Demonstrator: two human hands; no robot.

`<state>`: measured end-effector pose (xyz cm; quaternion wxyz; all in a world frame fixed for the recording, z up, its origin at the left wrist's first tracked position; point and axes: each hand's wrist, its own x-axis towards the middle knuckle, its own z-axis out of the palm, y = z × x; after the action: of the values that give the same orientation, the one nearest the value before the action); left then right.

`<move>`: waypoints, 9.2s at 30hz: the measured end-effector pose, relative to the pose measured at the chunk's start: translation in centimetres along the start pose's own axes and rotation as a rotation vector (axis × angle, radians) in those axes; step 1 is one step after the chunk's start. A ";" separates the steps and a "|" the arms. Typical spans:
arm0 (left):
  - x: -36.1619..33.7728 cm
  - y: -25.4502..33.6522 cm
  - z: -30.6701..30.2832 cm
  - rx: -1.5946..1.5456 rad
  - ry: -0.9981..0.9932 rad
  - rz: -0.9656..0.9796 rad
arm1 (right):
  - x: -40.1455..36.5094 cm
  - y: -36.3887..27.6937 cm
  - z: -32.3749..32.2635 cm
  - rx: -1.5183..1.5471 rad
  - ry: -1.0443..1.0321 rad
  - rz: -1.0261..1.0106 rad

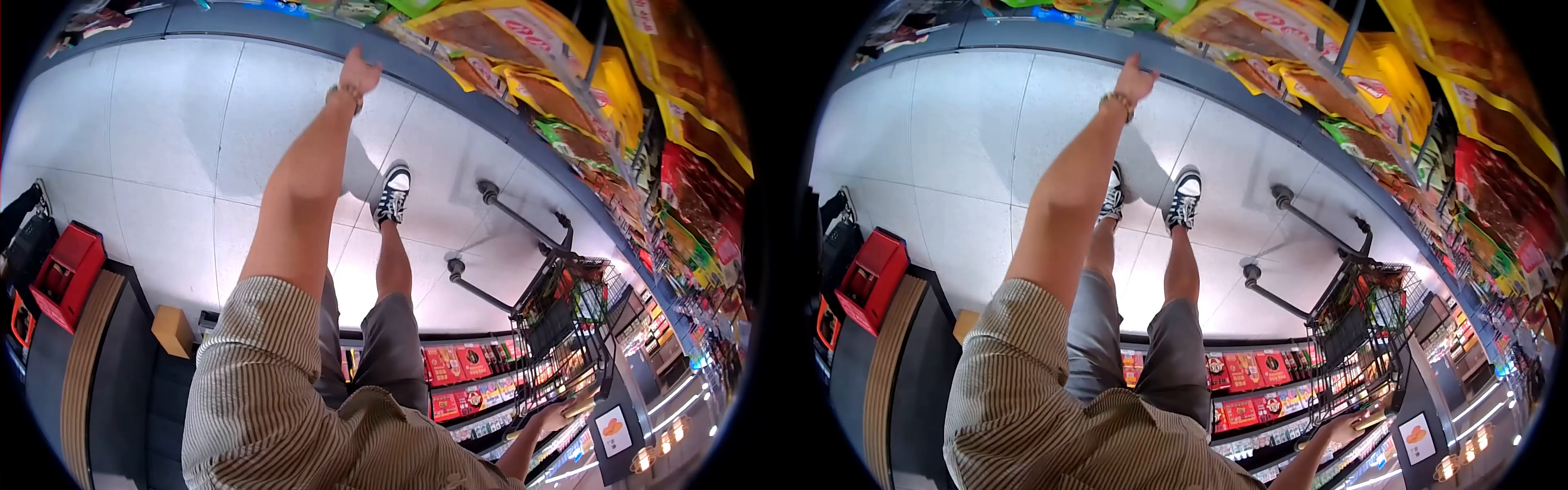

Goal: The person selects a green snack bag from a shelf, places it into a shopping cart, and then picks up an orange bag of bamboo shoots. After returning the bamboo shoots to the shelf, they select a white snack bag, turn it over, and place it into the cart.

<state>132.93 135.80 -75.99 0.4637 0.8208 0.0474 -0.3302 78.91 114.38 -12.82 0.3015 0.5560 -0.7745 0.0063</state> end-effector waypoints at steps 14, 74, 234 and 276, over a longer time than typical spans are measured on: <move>-28.1 -0.3 -10.7 -0.414 -0.241 -0.486 | -1.1 4.8 -1.7 0.125 -0.121 -0.298; -65.1 41.1 0.5 0.975 -0.201 1.279 | -2.5 9.7 34.0 1.265 -1.097 0.626; -66.7 41.0 11.2 0.274 -0.449 1.020 | -0.2 20.5 15.7 1.116 -0.848 -0.065; -66.9 42.8 11.6 0.384 -0.457 0.962 | 0.9 19.2 14.3 1.156 -0.981 -0.036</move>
<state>91.59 117.64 -9.62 0.4031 0.7272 -0.4944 -0.2535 55.56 115.97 -17.81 -0.4169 0.5772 -0.6841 0.1581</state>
